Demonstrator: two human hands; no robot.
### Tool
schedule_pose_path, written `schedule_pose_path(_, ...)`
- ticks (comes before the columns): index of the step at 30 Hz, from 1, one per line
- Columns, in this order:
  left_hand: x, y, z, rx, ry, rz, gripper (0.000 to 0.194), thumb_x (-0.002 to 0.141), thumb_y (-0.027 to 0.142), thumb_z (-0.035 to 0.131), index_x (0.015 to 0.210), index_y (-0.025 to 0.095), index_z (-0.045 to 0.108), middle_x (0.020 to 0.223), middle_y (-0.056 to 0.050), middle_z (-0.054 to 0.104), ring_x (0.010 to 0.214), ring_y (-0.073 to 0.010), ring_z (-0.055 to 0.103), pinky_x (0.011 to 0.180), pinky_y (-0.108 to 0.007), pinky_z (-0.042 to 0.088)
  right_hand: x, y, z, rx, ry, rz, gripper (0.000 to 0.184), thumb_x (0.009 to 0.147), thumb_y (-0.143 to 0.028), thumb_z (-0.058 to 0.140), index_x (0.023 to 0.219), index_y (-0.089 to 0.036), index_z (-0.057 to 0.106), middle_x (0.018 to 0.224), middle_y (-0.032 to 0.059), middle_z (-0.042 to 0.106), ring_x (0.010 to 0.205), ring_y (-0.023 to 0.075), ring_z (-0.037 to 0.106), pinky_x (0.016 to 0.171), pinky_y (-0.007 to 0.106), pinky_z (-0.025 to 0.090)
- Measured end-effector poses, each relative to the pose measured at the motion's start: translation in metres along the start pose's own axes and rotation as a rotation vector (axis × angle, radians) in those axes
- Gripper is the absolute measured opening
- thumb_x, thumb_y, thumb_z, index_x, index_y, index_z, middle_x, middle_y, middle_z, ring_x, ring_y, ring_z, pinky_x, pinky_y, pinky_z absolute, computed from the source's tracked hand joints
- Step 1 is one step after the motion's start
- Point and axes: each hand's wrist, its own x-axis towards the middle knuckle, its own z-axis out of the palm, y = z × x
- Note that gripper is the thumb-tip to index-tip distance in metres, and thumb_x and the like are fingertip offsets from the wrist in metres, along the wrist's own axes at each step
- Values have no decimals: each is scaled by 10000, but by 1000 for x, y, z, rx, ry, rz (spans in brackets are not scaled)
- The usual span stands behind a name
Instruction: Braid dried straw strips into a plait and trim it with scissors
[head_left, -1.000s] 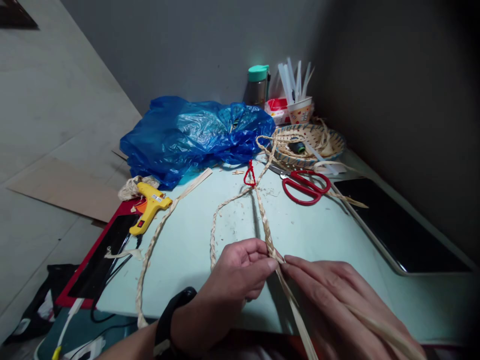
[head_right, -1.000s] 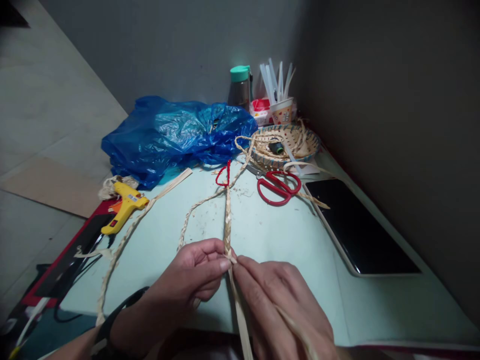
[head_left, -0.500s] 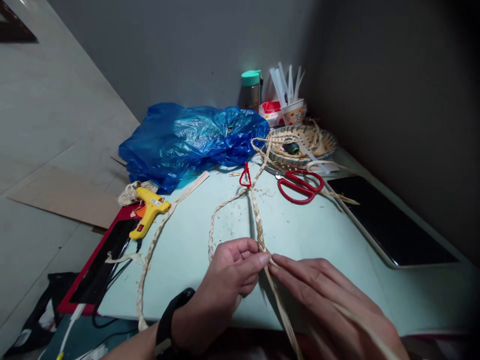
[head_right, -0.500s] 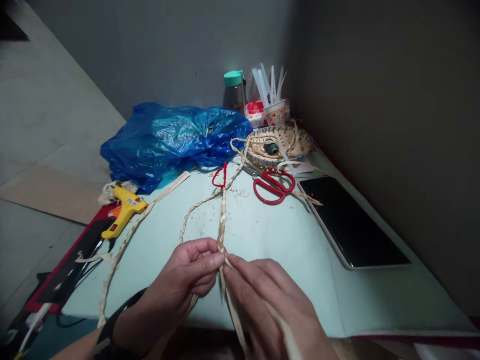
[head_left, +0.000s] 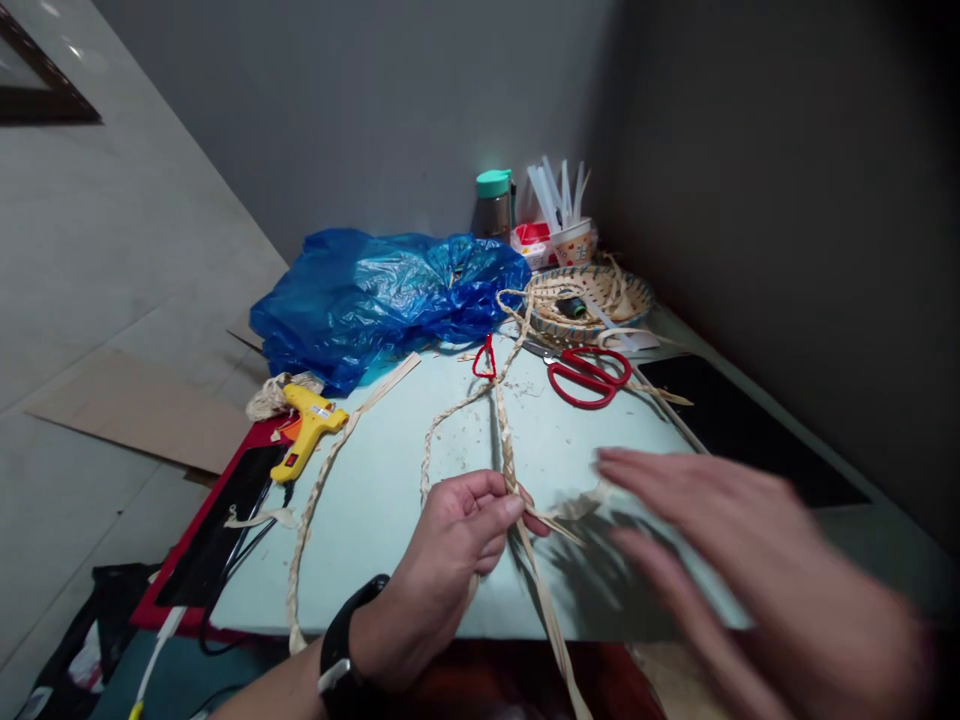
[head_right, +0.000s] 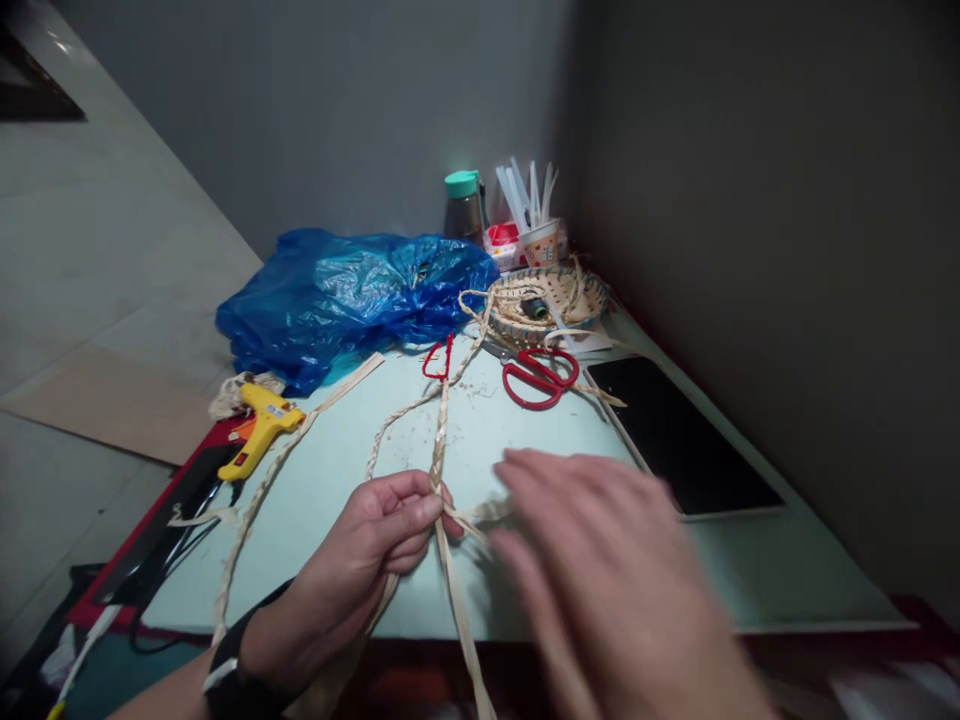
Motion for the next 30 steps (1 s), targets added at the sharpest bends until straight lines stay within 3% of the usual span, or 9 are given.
schedule_pose_path(2,-1,1,0,-25,-3,14,167,833,229,666,787,99,573,694,-35,627,445,-4,192,430,-199,90,2,-10,21,-82,-61,-148,272,949,-163,467,1208,-158,552,1005,83,683,936,244,612,944,489,392)
schedule_pose_path(4,-2,1,0,-41,-12,27,158,839,220,660,797,98,569,719,-49,644,444,-1,191,431,-197,88,-3,-12,38,-127,-99,-147,357,923,-34,358,1233,-117,517,908,86,666,860,232,609,927,504,405)
schedule_pose_path(7,-1,0,-1,-42,-24,39,150,850,216,642,802,95,566,762,-79,663,445,-1,201,432,-199,90,-14,-8,48,-159,-83,-167,385,904,-46,384,1269,-114,488,871,94,628,844,250,592,806,451,477)
schedule_pose_path(12,-1,-3,-1,-13,-1,48,188,823,251,679,777,104,571,630,33,495,458,-13,187,435,-205,90,-14,-14,36,-22,-203,4,350,936,-78,296,1182,-172,527,815,61,592,634,181,590,546,306,504)
schedule_pose_path(15,-1,-4,-1,-2,-7,48,203,812,264,690,756,115,563,557,89,349,455,-22,162,436,-210,85,-8,-22,30,86,-204,83,228,984,-195,353,1117,-208,538,810,37,612,590,157,613,542,281,526)
schedule_pose_path(18,-1,-5,-1,18,-4,59,195,825,263,672,756,122,555,555,93,334,456,-26,157,438,-216,86,-6,-24,28,151,-182,132,183,985,-220,395,1114,-227,524,867,38,642,667,158,655,584,269,537)
schedule_pose_path(22,-2,-4,1,93,16,66,188,843,271,641,758,120,568,576,72,382,461,-32,170,442,-229,94,-7,-21,25,173,-164,100,181,963,-148,383,991,-236,539,813,26,637,643,150,637,556,253,504)
schedule_pose_path(30,4,-2,7,209,30,19,173,806,282,668,764,129,599,602,40,472,435,-29,232,411,-239,100,-6,-31,22,-119,-157,-71,145,927,-132,436,821,-222,478,664,1,525,515,151,544,466,276,396)
